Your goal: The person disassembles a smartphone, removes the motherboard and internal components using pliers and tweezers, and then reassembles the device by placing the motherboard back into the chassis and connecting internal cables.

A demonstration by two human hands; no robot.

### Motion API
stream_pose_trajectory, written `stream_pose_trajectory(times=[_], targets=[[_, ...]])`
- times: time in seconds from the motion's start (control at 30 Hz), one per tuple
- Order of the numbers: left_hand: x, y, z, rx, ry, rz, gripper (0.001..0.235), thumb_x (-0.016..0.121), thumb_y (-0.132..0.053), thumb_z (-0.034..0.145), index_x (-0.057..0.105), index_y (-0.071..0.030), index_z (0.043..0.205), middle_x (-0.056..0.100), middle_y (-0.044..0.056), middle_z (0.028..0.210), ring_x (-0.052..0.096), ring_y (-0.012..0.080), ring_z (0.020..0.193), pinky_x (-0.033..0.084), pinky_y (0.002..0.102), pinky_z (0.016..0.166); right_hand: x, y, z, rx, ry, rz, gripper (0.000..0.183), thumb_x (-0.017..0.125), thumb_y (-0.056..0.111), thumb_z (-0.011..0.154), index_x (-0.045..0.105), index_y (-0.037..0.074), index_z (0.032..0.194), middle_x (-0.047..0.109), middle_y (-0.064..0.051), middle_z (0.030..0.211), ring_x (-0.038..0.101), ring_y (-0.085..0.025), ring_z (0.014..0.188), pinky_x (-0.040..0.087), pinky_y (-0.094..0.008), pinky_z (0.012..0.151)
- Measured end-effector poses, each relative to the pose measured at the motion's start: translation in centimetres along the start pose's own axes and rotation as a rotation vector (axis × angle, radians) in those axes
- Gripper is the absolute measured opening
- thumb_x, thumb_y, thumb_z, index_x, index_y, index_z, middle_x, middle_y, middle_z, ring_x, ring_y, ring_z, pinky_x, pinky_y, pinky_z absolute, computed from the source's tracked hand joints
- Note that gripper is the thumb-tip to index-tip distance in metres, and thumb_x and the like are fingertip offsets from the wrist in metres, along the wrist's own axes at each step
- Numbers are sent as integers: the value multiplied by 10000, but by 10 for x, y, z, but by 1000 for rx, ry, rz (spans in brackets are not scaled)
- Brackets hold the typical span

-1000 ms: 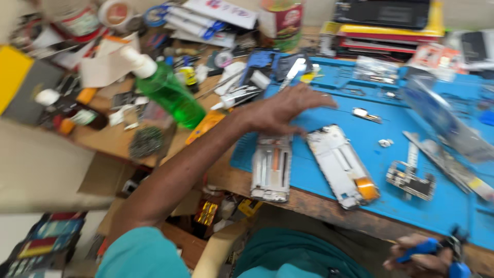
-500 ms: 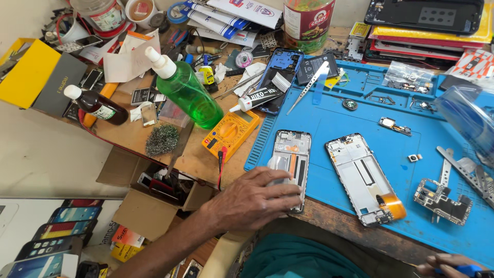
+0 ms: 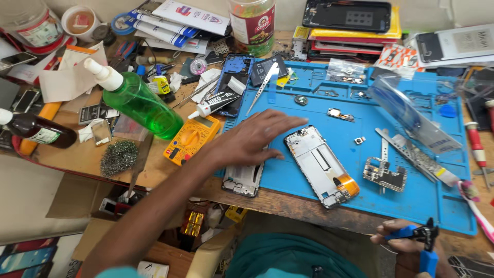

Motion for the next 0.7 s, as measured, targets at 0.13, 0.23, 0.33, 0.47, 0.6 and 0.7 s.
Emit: stream_pose_trajectory(times=[0.13,0.23,0.33,0.47,0.6,0.7], targets=[[2,15,42,141,168,-74,1057,909,-216,701,308,-163,1570,537,61,1513,430,342,1364,313,485,1177,-7,2,-8,261,-339,-166,393,700,-36,687,703,-103,1075,713,-321,1075,730,-518,962,592,-677,843],[4,16,48,69,231,-81,1050,904,-259,655,366,-216,1556,572,-13,1478,458,293,1356,305,446,1200,-25,9,-15,469,-478,-298,479,693,-51,641,714,-90,1118,706,-327,1030,730,-536,945,592,-685,844],[0,10,38,0,224,15,1020,920,-353,637,413,-212,1512,616,7,1404,479,279,1343,349,453,1151,-17,23,-9,496,-350,-318,479,714,-47,632,728,-89,1109,717,-321,1089,745,-529,968,589,-682,848],[5,-2,8,-95,102,57,940,904,-400,714,445,-189,1507,630,83,1341,508,292,1317,399,460,1131,79,50,-8,-34,-4,-606,435,739,32,734,637,29,1156,659,-243,1248,683,-393,1138,568,-534,967],[12,-6,-25,-152,16,-10,996,906,-406,698,410,-163,1527,589,128,1355,473,317,1321,367,489,1108,217,83,-3,-410,-105,-897,462,745,101,817,525,117,1222,618,-170,1340,616,-273,1288,534,-402,1077],[15,-5,-36,-141,-29,-22,997,881,-377,709,391,-148,1547,571,120,1404,435,323,1362,310,532,1135,285,118,31,-290,-157,-1529,704,829,173,690,616,38,1348,674,-178,1213,666,-269,1160,543,-424,1024]])
Point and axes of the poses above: each hand's wrist, its own z-axis towards the middle knuckle, its own x-axis out of the palm, y = z × x, the point moved 1 cm from there along z, towards the middle knuckle
